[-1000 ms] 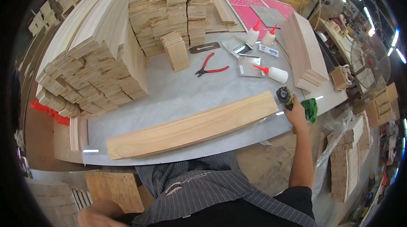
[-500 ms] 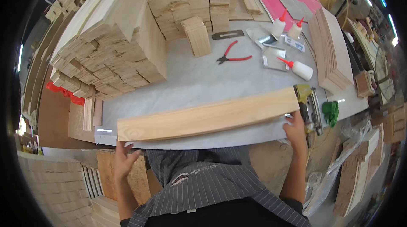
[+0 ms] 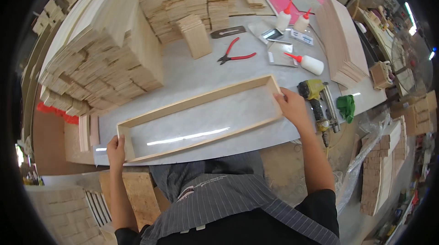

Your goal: Assemble a wooden box using wood glue and a pneumatic nail gun.

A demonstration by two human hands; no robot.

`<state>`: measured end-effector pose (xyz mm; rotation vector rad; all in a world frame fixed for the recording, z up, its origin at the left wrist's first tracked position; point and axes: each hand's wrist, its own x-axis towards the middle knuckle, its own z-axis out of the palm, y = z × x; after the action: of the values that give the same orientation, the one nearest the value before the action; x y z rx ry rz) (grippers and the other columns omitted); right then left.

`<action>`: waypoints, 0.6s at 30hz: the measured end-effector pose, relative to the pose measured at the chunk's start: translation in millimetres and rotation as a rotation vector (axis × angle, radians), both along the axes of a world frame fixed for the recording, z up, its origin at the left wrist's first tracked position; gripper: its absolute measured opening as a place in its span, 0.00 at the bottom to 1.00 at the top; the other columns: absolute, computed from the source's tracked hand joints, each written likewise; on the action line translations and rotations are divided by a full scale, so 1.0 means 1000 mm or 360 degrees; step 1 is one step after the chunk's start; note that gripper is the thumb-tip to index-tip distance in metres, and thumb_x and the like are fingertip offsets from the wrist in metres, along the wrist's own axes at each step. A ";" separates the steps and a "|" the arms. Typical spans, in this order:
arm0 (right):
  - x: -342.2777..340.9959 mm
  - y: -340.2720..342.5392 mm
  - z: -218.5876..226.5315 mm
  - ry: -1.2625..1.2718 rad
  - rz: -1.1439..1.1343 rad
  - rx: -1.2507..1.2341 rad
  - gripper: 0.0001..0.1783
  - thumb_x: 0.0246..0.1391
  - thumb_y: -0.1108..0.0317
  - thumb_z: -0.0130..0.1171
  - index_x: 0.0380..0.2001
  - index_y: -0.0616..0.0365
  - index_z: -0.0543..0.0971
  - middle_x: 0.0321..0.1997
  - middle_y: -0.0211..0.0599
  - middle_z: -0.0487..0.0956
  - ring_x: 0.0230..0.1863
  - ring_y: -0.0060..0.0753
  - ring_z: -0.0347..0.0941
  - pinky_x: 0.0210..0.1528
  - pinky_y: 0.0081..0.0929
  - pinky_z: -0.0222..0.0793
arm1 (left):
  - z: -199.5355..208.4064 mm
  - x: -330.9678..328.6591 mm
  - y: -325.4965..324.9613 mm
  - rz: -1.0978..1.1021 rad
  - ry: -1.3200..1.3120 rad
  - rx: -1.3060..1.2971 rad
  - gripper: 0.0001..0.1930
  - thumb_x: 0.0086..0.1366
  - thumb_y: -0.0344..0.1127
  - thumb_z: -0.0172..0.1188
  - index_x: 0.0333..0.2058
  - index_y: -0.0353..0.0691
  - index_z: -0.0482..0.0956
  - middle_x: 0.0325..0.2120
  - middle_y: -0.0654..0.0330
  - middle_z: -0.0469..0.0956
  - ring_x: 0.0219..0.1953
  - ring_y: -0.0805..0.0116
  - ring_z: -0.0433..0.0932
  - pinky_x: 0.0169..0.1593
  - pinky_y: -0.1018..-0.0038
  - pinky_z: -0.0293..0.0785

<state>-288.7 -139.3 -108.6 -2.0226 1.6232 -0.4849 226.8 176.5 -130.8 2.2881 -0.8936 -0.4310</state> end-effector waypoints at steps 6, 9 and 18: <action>0.002 -0.037 0.017 0.0059 -0.0039 0.0041 0.20 0.63 0.56 0.62 0.51 0.58 0.83 0.31 0.50 0.83 0.31 0.40 0.79 0.38 0.35 0.74 | 0.003 -0.018 0.011 0.0422 0.0752 -0.0365 0.22 0.78 0.47 0.52 0.48 0.30 0.81 0.38 0.62 0.81 0.41 0.75 0.75 0.47 0.76 0.71; -0.040 -0.116 -0.015 0.0541 -0.0020 -0.0942 0.30 0.51 0.60 0.67 0.59 0.51 0.78 0.47 0.50 0.81 0.47 0.54 0.78 0.50 0.48 0.72 | 0.017 -0.031 0.040 0.0488 0.0816 -0.0355 0.24 0.78 0.47 0.52 0.55 0.29 0.79 0.46 0.59 0.82 0.48 0.73 0.77 0.55 0.75 0.71; -0.206 -0.236 -0.054 0.0150 0.0003 -0.0315 0.39 0.44 0.64 0.73 0.61 0.61 0.73 0.49 0.41 0.81 0.51 0.38 0.78 0.50 0.39 0.76 | 0.001 -0.045 0.051 0.0411 0.0976 -0.0485 0.25 0.76 0.46 0.56 0.62 0.32 0.75 0.51 0.60 0.81 0.49 0.73 0.76 0.53 0.75 0.74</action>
<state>-495.1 -375.0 -162.4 -2.2215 1.6859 -0.5776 181.7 227.6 -129.5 1.7963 -0.3227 -0.7650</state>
